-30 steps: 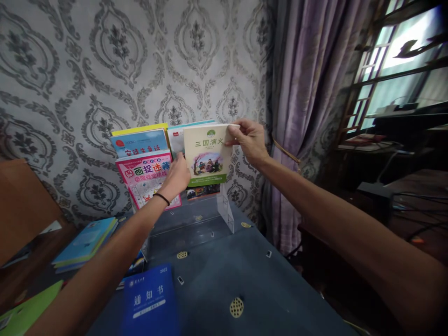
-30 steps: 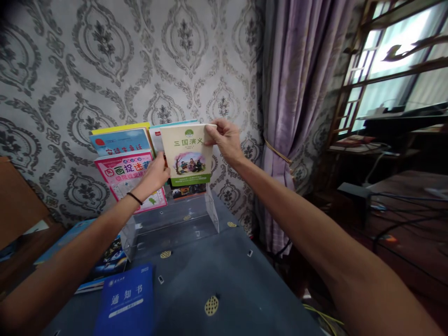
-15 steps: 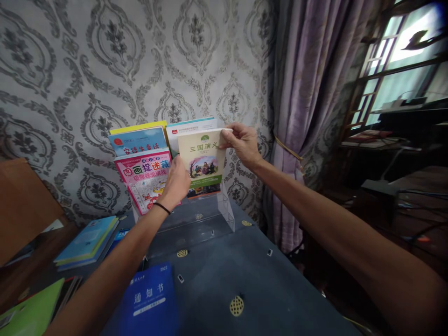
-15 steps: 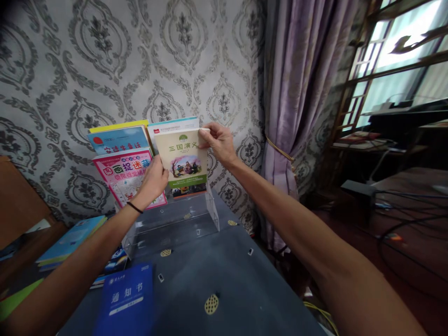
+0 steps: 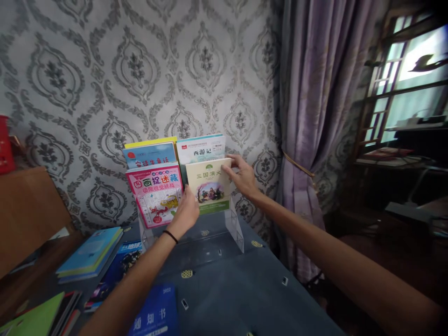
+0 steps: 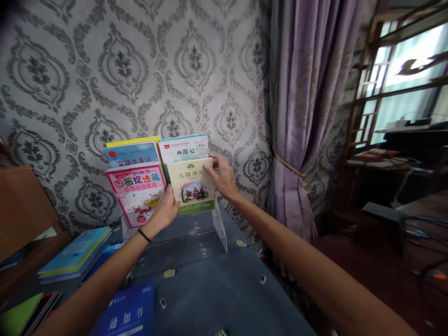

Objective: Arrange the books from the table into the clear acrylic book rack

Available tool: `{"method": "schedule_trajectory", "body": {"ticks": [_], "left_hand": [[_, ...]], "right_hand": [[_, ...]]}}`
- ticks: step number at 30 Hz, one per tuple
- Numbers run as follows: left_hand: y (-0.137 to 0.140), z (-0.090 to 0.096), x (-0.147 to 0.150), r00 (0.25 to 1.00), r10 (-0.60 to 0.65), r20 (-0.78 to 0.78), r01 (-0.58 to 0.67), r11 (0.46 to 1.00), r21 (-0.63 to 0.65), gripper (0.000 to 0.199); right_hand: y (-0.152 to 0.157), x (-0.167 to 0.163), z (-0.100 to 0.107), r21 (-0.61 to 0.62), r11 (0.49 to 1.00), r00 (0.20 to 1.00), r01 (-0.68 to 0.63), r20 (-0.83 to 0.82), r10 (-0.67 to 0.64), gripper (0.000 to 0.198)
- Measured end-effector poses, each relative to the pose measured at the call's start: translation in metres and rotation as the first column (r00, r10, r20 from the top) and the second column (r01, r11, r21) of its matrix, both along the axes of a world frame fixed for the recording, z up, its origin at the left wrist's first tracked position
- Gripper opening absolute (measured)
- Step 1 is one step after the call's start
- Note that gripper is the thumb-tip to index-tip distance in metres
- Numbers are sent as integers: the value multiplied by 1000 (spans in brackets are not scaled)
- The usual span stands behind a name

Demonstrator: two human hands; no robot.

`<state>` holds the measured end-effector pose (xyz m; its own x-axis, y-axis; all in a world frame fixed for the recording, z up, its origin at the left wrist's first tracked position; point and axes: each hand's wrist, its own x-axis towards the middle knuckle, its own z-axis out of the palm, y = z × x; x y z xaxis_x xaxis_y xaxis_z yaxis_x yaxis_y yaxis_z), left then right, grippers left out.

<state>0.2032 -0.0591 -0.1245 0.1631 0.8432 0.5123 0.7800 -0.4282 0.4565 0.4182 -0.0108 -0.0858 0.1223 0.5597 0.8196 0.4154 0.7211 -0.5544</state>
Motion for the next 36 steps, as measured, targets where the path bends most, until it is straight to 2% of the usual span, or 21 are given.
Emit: {"method": "schedule_trajectory", "body": {"ticks": [3, 9, 15, 19, 23, 28, 34, 36], "left_hand": [[4, -5, 0, 995, -40, 92, 40, 999, 3, 67], [12, -14, 0, 966, -90, 242, 92, 996, 5, 61], [18, -19, 7, 961, -43, 274, 45, 999, 0, 62], [20, -22, 14, 950, -19, 312, 8, 999, 39, 73], [21, -24, 18, 943, 3, 332, -13, 1000, 27, 80], [20, -24, 17, 941, -1, 339, -18, 998, 54, 78], [10, -18, 15, 914, -69, 399, 42, 996, 75, 68], [8, -13, 14, 886, -112, 451, 76, 992, 97, 61]], "right_hand": [[7, 3, -17, -25, 1000, 1000, 9, 19, -8, 39], [23, 13, -45, -191, 980, 997, -54, 49, 65, 28], [26, 12, -49, -240, 954, 983, -183, -31, 181, 39], [24, 9, -47, -286, 922, 965, -260, -59, 254, 38], [25, 9, -47, -333, 910, 969, -248, -103, 226, 37], [29, 10, -50, -337, 918, 977, -211, -97, 189, 38], [21, 4, -45, -224, 974, 995, -43, -102, 20, 54], [14, -1, -38, -166, 986, 993, -30, -114, 11, 55]]}}
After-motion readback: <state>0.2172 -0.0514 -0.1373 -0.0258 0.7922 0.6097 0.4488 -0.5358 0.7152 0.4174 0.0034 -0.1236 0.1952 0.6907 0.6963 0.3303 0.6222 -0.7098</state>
